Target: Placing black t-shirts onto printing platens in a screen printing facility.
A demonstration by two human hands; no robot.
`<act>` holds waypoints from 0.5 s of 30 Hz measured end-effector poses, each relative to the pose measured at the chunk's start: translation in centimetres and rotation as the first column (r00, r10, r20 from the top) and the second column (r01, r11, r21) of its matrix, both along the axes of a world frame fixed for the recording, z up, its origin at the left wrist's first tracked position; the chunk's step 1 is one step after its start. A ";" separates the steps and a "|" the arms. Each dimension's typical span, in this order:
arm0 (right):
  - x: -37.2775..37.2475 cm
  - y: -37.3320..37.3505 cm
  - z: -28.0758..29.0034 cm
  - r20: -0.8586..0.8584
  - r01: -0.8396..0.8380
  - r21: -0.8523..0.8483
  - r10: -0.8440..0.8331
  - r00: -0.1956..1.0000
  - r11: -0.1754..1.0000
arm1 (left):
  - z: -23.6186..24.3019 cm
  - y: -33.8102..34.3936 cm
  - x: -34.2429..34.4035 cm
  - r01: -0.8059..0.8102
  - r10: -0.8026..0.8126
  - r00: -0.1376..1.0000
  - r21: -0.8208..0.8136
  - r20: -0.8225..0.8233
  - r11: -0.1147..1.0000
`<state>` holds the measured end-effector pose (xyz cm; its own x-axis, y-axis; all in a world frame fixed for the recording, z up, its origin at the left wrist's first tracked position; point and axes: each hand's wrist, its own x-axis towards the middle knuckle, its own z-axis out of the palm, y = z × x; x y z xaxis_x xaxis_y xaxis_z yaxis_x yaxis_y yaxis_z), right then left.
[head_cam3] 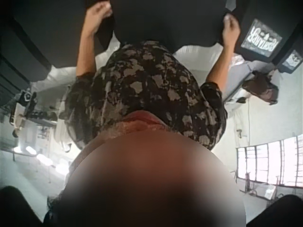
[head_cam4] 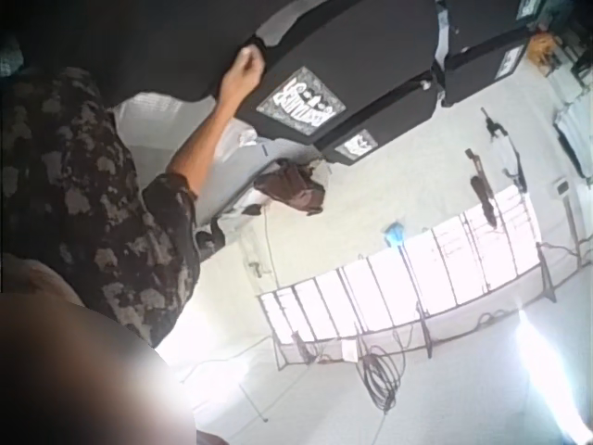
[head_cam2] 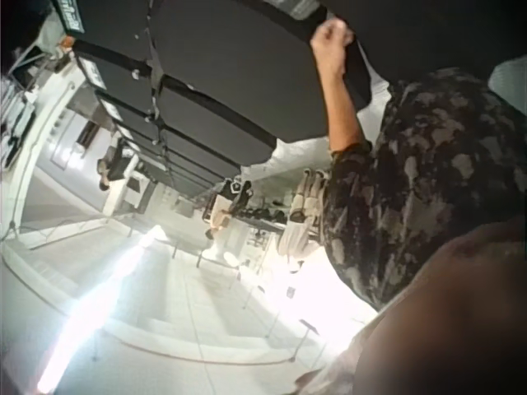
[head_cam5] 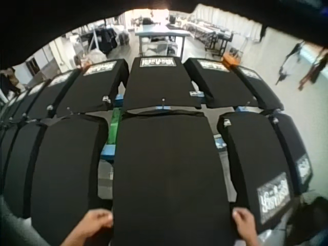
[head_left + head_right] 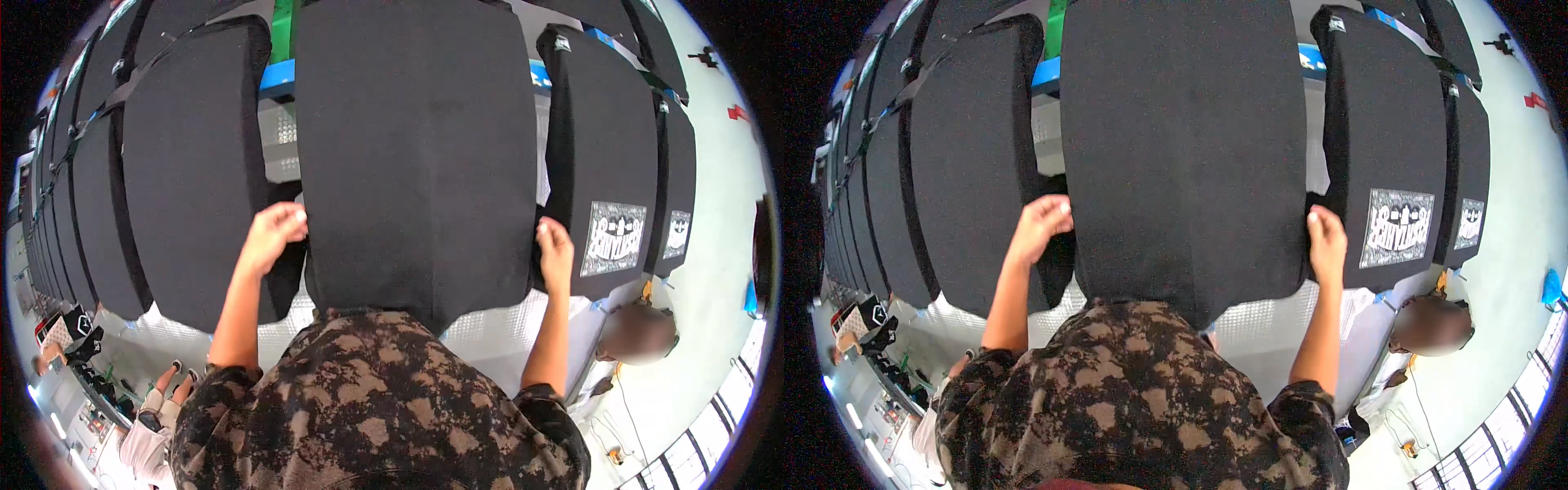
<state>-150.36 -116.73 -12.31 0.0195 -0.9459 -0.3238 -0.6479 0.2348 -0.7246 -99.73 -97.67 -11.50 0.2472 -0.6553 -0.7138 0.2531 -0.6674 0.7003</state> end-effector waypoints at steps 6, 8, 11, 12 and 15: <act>-2.3 9.8 -1.2 0.171 0.089 0.044 -0.095 0.981 0.995 | 1.9 10.5 -7.4 0.226 -0.258 0.941 0.158 0.221 0.961; -2.0 9.4 -1.2 0.228 0.109 -0.042 -0.097 0.969 0.993 | 2.0 11.0 -8.2 0.243 -0.242 0.929 0.035 0.280 0.970; -2.0 7.8 -0.2 0.170 0.161 -0.144 -0.136 0.976 0.976 | 2.8 10.4 -7.6 0.199 -0.191 0.742 0.060 0.642 0.978; -2.2 7.2 0.3 0.195 0.189 -0.201 -0.150 0.969 0.961 | 3.2 10.1 -7.1 0.131 -0.107 0.740 0.013 0.664 0.991; -2.2 6.1 1.0 0.160 0.167 -0.240 -0.130 0.978 0.956 | 3.7 9.5 -6.7 0.075 -0.042 0.753 -0.021 0.657 0.997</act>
